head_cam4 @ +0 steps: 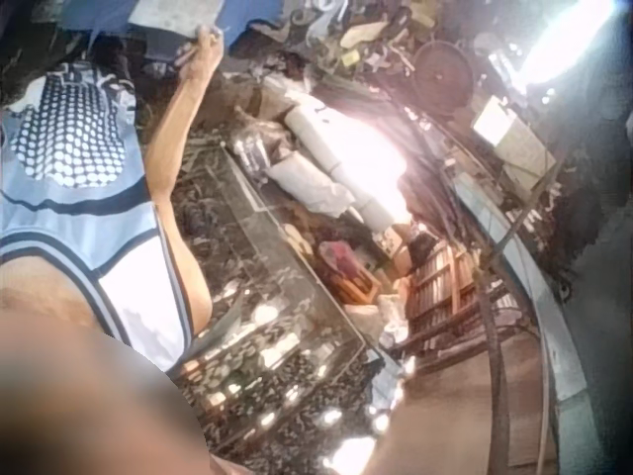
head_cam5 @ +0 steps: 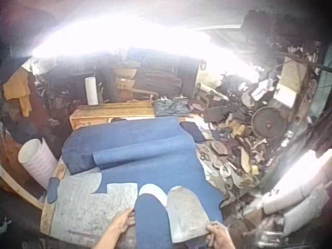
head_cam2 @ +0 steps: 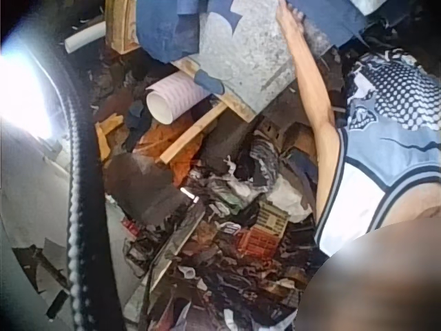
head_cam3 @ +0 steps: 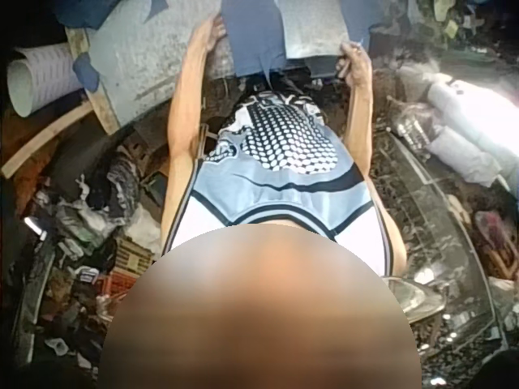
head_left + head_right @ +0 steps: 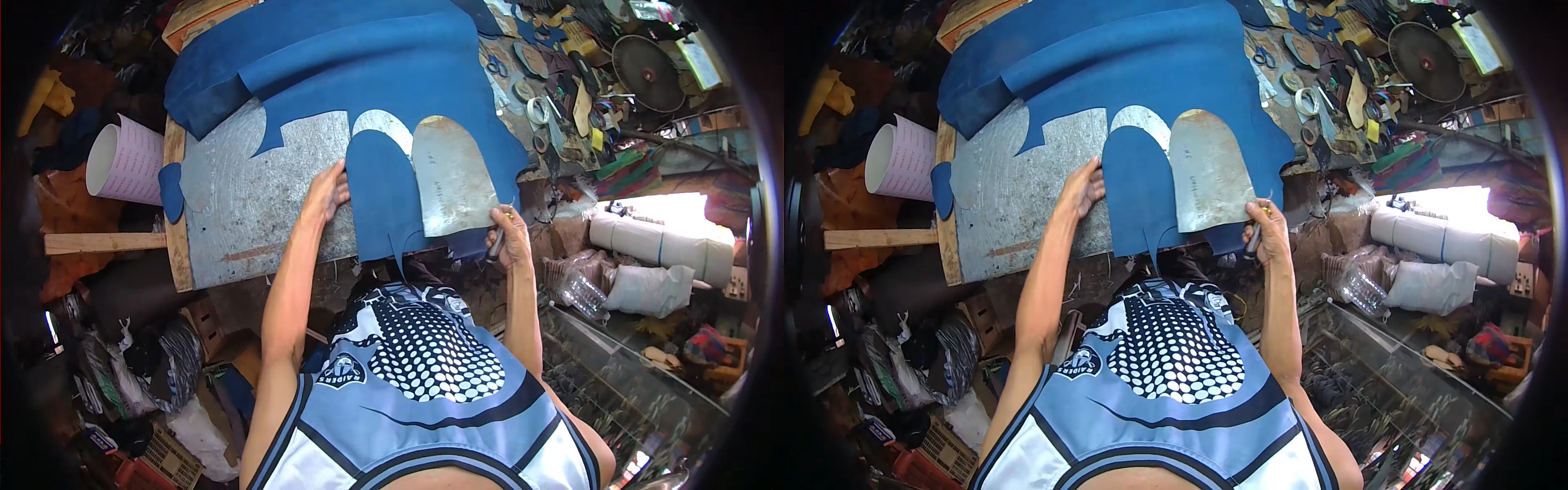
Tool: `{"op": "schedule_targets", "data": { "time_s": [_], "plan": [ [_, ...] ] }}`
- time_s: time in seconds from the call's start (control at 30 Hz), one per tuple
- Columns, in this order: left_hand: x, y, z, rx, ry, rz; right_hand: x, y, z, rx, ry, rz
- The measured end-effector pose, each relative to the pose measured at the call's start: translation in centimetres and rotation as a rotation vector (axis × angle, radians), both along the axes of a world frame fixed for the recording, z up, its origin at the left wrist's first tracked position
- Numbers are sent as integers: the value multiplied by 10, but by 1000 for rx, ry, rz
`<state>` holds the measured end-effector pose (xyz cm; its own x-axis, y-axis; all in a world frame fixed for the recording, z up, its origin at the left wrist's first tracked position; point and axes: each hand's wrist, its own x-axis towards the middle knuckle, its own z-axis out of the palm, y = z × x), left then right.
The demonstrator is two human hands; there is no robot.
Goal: Marking shoe component patterns onto blue leather using metal templates and a marker.
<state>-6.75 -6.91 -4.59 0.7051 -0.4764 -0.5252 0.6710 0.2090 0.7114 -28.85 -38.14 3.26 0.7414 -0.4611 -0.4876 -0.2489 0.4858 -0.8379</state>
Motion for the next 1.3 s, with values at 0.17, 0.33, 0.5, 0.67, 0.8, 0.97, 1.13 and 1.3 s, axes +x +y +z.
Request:
{"op": "schedule_targets", "data": {
  "time_s": [0.17, 0.33, 0.5, 0.67, 0.8, 0.97, 1.13, 1.3],
  "plan": [
    [75, -26, 18, 319, -245, -152, 31, -24, -24, -185, 84, -16],
    [116, -42, 65, 610, -676, -660, 43, -14, -17, -456, 194, 28],
    [120, -85, 211, 473, -889, -702, 39, -17, -18, -481, 380, 102],
    [152, -166, 289, 274, -945, -563, 37, -21, -7, -465, 400, 110],
    [205, -272, 287, 155, -805, -370, 36, -21, -2, -464, 406, 118],
    [259, -413, 241, -327, -589, -114, 36, -19, -23, -526, 413, 84],
    [255, -512, 176, -463, -245, 9, 37, -24, -15, -442, 446, 70],
    [206, -485, 55, -33, 35, -540, 40, -19, -15, -417, 438, 71]
  ]
}}
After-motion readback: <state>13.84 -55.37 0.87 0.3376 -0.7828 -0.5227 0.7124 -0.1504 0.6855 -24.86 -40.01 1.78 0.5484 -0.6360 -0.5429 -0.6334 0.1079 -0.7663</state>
